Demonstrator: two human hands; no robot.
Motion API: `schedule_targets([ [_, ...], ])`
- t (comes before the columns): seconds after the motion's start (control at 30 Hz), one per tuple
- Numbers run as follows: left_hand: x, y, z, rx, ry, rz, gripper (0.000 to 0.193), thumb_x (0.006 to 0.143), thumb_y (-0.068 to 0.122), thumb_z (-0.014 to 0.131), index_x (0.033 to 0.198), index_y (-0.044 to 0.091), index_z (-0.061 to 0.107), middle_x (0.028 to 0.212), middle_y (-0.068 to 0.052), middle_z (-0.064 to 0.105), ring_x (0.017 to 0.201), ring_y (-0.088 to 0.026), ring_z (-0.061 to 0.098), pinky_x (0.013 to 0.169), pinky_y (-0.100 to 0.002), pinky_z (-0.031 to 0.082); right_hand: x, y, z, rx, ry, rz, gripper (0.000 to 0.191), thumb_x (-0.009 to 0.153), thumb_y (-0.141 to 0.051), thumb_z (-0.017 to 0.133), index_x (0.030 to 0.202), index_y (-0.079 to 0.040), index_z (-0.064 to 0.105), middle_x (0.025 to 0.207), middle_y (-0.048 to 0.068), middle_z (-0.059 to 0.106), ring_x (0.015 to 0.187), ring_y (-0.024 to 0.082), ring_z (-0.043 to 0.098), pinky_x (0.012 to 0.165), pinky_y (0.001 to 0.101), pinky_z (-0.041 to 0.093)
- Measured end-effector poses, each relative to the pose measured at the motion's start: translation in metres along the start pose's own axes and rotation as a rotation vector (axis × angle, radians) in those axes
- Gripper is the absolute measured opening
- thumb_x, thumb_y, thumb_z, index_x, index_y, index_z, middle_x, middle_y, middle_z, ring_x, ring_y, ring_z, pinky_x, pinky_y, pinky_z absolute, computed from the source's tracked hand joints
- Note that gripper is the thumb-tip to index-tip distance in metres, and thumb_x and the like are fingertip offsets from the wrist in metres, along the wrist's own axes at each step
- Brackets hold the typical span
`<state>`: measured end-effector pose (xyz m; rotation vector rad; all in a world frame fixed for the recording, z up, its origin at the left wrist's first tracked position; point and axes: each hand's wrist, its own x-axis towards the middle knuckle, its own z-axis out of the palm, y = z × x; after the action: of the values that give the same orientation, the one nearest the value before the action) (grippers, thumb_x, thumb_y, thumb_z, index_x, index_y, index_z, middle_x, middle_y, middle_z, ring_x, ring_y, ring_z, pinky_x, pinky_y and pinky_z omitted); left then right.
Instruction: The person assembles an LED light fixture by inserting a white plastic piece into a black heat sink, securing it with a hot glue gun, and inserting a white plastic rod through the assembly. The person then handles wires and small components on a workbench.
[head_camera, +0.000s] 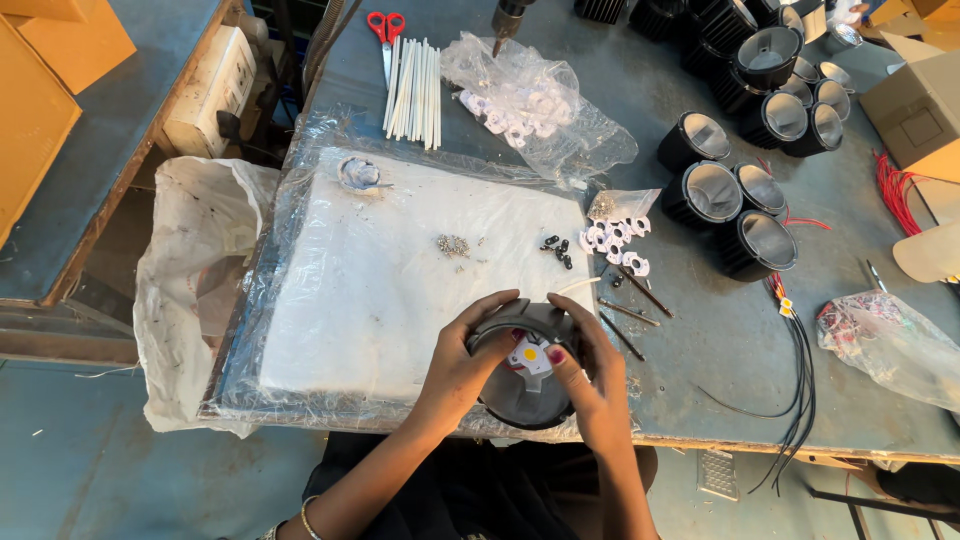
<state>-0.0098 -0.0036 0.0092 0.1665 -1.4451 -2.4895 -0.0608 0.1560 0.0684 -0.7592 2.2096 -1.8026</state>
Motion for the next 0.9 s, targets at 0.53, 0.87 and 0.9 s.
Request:
schedule_targets([
  [0.53, 0.000, -0.014, -0.019, -0.082, 0.068, 0.045, 0.056, 0.077, -0.007, 0.061, 0.132, -0.004, 0.066, 0.117, -0.012, 0.075, 0.102, -0.015, 0.071, 0.089, -0.026, 0.057, -0.011, -0.008, 0.022, -0.288, -0.002, -0.188, 0.071, 0.091, -0.044, 0.066, 0.143, 0.002, 0.053, 0.133, 0.019, 0.066, 0.125, 0.026, 0.063, 0.108, 0.0353, 0.044],
  [0.87, -0.017, -0.011, -0.048, -0.437, 0.136, -0.130, 0.058, 0.075, -0.001, 0.061, 0.132, -0.006, 0.062, 0.110, -0.018, 0.075, 0.096, -0.023, 0.074, 0.088, -0.034, 0.059, 0.022, 0.079, 0.024, 0.918, -0.045, 0.301, 0.061, 0.100, -0.036, 0.058, 0.143, 0.005, 0.047, 0.127, 0.018, 0.061, 0.121, 0.027, 0.058, 0.109, 0.0366, 0.045],
  [0.9, -0.019, -0.010, -0.047, -0.465, 0.132, -0.180, 0.055, 0.077, -0.001, 0.063, 0.132, -0.005, 0.062, 0.109, -0.017, 0.074, 0.093, -0.023, 0.073, 0.086, -0.035, 0.059, 0.026, 0.087, 0.022, 0.996, -0.087, 0.307, 0.060, 0.099, -0.033, 0.059, 0.144, 0.004, 0.047, 0.125, 0.017, 0.061, 0.121, 0.026, 0.058, 0.109, 0.0336, 0.047],
])
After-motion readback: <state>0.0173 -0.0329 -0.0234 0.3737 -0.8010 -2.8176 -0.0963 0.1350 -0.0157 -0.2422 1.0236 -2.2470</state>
